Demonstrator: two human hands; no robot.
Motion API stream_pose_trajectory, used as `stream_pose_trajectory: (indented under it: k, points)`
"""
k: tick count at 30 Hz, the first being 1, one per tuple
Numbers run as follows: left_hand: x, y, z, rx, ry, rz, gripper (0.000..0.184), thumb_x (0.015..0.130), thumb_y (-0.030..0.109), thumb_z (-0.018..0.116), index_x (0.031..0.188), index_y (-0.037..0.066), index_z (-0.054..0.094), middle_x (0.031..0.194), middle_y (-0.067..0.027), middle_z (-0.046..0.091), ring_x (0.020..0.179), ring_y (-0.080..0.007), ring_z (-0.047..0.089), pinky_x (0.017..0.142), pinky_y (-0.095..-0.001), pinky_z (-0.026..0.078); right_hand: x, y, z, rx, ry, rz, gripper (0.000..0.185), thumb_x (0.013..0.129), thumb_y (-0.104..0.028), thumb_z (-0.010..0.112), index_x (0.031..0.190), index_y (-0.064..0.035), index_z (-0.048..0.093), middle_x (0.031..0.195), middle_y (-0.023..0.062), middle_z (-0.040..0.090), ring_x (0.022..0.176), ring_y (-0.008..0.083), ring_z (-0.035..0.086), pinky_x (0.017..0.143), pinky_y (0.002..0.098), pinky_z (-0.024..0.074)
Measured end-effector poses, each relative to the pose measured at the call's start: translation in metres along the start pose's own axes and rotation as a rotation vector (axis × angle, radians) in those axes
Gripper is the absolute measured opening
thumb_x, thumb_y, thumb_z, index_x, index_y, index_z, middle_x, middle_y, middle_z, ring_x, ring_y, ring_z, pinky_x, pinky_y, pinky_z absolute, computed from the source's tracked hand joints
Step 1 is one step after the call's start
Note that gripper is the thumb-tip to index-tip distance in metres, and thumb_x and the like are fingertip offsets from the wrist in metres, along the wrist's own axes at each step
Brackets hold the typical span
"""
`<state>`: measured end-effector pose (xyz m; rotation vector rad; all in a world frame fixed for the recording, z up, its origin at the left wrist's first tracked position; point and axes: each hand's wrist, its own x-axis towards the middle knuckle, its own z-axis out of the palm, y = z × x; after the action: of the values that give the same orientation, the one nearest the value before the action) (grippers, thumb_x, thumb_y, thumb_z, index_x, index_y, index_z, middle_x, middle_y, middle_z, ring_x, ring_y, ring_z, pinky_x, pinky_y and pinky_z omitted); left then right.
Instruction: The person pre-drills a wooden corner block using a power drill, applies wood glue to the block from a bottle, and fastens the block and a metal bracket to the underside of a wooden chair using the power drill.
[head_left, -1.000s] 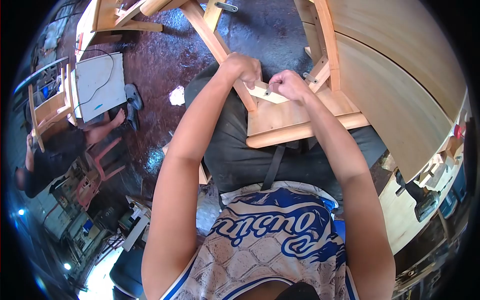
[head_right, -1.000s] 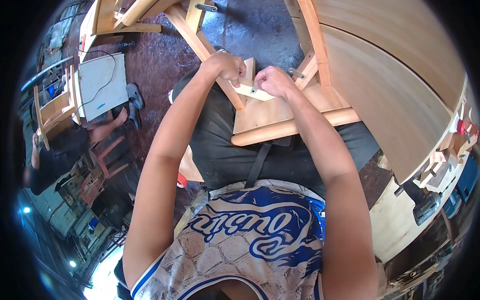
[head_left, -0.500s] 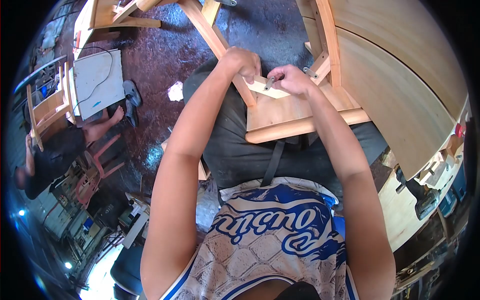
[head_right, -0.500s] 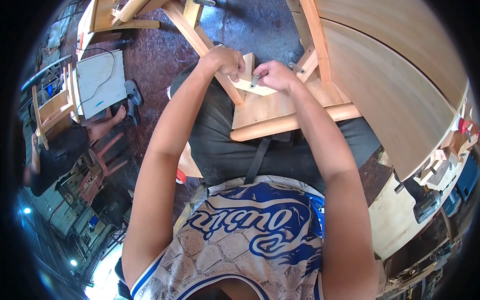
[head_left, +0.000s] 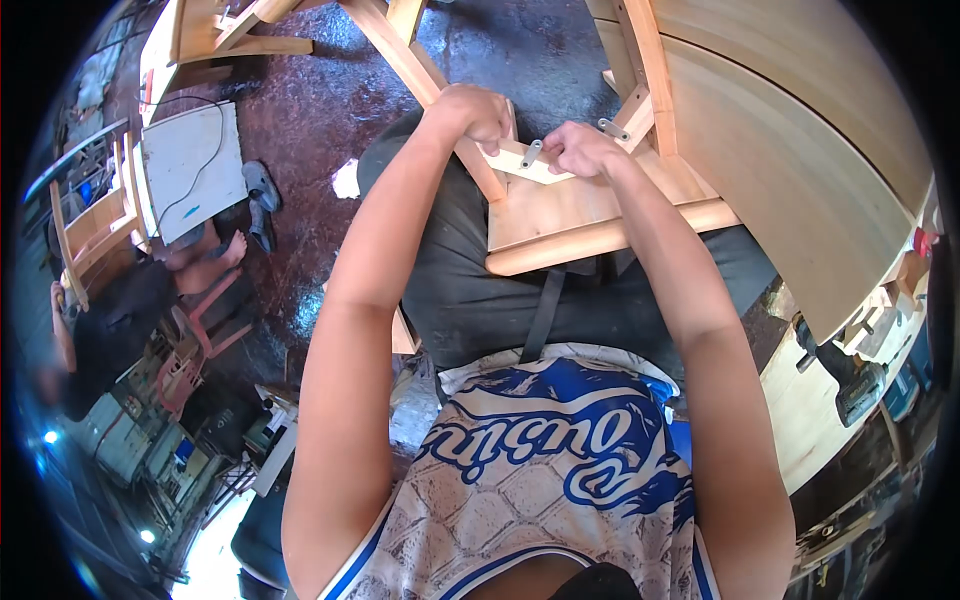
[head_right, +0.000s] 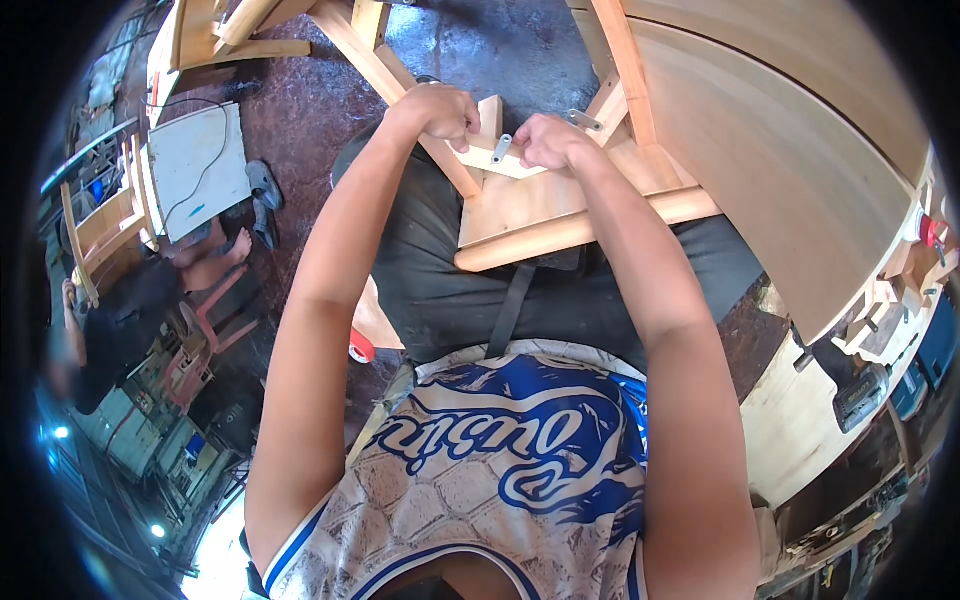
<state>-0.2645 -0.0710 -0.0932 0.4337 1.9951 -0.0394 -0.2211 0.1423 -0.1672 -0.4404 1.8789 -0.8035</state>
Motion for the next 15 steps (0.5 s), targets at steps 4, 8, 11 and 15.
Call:
stream_pose_trajectory:
  k: [4,8,11,15]
  points:
    - [0.0064,-0.0050,0.0044,-0.020,0.024,0.006,0.043,0.072,0.030,0.091,0.113,0.024,0.081,0.114,-0.0004,0.079,0.112,-0.0252,0.072,0.092,-0.0409,0.056,0.0013,0.0003,0.0003,-0.001,0.002,0.006,0.048,0.079,-0.013,0.081,0.126,-0.0071,0.075,0.116,0.0144,0.078,0.110,0.0281,0.073,0.096,0.0382,0.0558]
    - [0.0032,-0.0049,0.0023,-0.062,0.020,0.016,0.050,0.070,0.027,0.091,0.117,0.015,0.080,0.115,-0.0054,0.079,0.111,-0.0280,0.072,0.093,-0.0405,0.055,-0.0004,-0.0022,-0.0010,0.019,-0.024,0.019,0.051,0.079,-0.014,0.081,0.129,-0.0074,0.074,0.119,0.0147,0.078,0.111,0.0273,0.073,0.097,0.0374,0.0557]
    - [0.0001,-0.0020,-0.0012,-0.059,0.005,0.008,0.050,0.069,0.026,0.091,0.117,0.015,0.080,0.114,-0.0054,0.079,0.111,-0.0277,0.072,0.092,-0.0404,0.055,-0.0007,-0.0019,-0.0003,0.027,-0.015,0.029,0.050,0.080,-0.013,0.081,0.129,-0.0083,0.074,0.118,0.0145,0.078,0.111,0.0269,0.073,0.097,0.0371,0.0557]
    - [0.0025,-0.0042,0.0022,-0.073,0.017,0.001,0.050,0.069,0.025,0.090,0.117,0.016,0.080,0.113,-0.0050,0.079,0.110,-0.0274,0.072,0.092,-0.0405,0.056,0.0035,0.0022,0.0028,0.029,-0.015,0.019,0.047,0.080,-0.013,0.081,0.126,-0.0082,0.075,0.115,0.0138,0.078,0.108,0.0266,0.073,0.094,0.0367,0.0557]
